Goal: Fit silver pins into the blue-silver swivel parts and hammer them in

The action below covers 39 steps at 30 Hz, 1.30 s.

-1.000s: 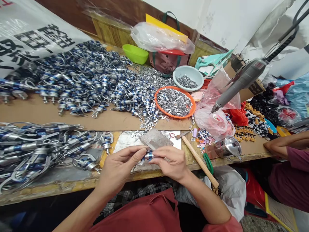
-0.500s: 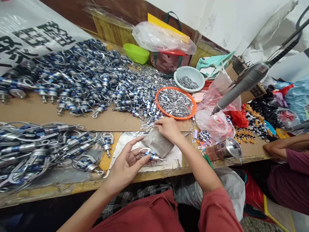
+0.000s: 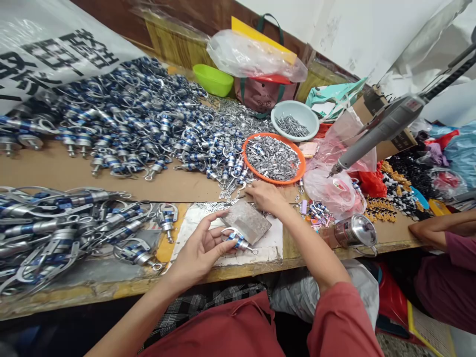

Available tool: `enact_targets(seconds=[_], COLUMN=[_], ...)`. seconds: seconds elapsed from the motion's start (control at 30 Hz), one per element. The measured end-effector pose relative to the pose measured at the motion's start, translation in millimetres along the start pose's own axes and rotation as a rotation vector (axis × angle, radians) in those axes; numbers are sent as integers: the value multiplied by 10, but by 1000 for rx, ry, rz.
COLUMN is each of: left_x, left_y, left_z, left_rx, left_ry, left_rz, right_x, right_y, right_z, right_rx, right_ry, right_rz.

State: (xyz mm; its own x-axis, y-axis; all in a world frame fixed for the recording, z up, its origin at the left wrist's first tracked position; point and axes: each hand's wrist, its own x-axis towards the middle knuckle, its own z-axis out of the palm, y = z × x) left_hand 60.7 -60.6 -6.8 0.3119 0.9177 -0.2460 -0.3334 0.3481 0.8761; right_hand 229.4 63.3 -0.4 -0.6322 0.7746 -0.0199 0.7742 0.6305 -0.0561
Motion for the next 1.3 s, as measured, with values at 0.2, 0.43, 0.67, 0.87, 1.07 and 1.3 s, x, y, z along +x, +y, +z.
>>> enact_targets(seconds=[0.2,0.43,0.67,0.87,1.07,1.3], left_x=[16,9,18,4,12,30], left_y=[-12,-2,-7,15,-7,-1], left_z=[-30,-33,-40,-20,-32,-37], left_rx=[13,21,42,34,48,36], left_ry=[-11,-4,4,12,6,9], left_rz=[31,31,20,22,29,18], right_x=[-217,-130,157,260,178,-384], right_y=[168,150,-46,-155,-96,-189], right_z=[106,170,83,-70,-83,-207], right_rx=[35,11,-82,-121,-60,390], right_ry=[89,165,15,-78,-22,335], right_rz=[110,216,91,128,197,213])
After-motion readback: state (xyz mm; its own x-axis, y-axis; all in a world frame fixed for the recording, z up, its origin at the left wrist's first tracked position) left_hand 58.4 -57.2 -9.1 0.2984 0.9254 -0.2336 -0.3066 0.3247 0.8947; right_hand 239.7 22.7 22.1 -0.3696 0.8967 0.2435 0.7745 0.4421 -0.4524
